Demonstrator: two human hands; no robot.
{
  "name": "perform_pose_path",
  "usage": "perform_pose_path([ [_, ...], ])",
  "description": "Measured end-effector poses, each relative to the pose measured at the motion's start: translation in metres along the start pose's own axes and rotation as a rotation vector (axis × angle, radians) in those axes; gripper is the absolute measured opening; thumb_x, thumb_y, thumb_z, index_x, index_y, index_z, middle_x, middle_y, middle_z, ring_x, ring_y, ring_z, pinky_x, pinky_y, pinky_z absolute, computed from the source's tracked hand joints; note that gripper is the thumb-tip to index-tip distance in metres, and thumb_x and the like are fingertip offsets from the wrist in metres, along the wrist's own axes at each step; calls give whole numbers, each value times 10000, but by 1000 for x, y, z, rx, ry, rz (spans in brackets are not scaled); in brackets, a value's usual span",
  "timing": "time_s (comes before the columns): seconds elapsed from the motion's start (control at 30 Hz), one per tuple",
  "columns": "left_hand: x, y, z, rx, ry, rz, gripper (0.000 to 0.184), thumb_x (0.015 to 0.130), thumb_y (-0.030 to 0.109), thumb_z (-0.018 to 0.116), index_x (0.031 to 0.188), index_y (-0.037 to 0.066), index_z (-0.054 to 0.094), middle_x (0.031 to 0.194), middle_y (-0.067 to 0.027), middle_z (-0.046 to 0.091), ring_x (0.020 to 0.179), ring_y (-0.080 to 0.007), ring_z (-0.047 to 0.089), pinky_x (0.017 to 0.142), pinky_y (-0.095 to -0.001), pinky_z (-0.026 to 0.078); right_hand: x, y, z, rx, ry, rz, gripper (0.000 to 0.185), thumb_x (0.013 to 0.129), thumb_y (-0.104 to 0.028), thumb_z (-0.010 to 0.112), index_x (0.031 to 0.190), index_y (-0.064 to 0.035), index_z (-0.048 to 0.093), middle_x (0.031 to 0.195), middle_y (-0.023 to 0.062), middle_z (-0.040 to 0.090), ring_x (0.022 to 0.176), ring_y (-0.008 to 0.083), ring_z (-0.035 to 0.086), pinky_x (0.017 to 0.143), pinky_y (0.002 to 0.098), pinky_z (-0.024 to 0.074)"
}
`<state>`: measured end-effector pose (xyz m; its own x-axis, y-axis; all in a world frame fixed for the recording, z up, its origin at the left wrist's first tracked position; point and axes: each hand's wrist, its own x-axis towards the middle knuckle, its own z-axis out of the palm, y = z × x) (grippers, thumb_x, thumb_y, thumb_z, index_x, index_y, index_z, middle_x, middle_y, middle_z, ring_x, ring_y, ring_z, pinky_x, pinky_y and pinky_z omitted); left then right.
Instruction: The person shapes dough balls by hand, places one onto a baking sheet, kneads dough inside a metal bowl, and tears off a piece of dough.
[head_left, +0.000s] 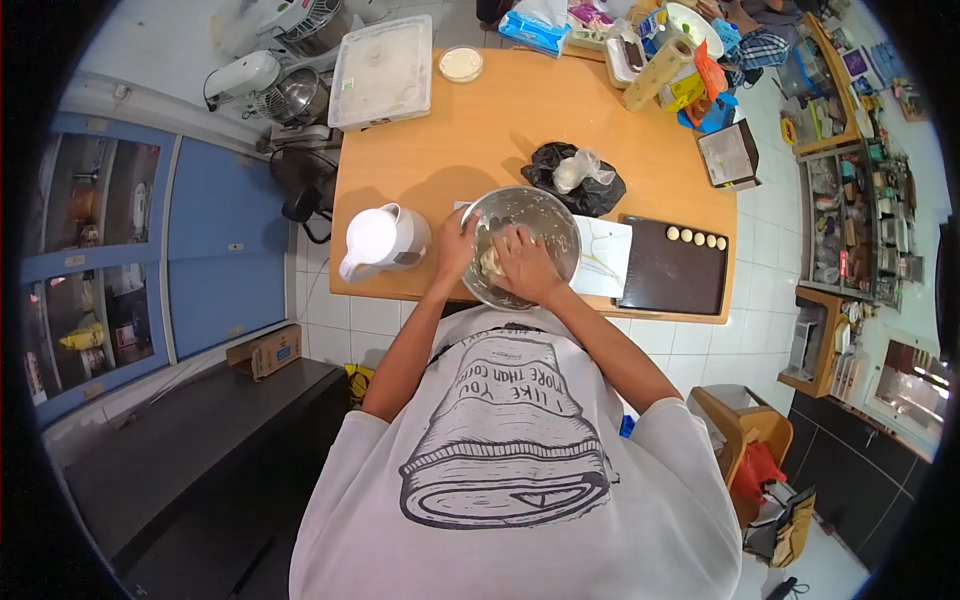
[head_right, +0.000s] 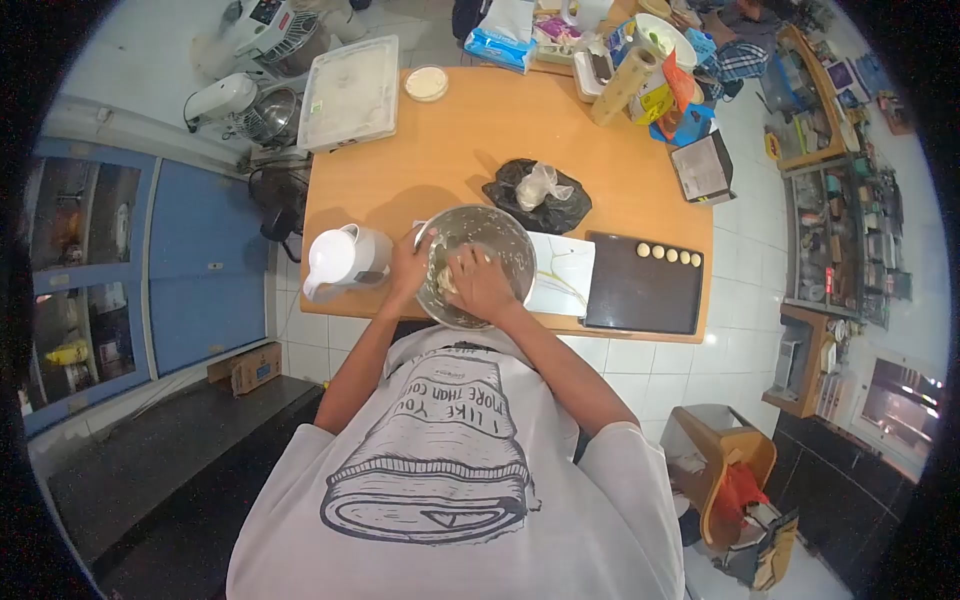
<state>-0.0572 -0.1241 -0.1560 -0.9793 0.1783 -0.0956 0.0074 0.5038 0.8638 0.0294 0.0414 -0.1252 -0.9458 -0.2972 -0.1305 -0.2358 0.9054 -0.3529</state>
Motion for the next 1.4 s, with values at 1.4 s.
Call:
perform_pose_path([
  [1.4,7,13,3,-21,105,27,315,1072,248,596,1195,-24,694,1076,-266,735,995,-429,715,862,-462,537,60,38,-3,-86,44,80,563,908,-382,751,1347,-98,544,1362,184,562,1301,390,548,963,630,523],
])
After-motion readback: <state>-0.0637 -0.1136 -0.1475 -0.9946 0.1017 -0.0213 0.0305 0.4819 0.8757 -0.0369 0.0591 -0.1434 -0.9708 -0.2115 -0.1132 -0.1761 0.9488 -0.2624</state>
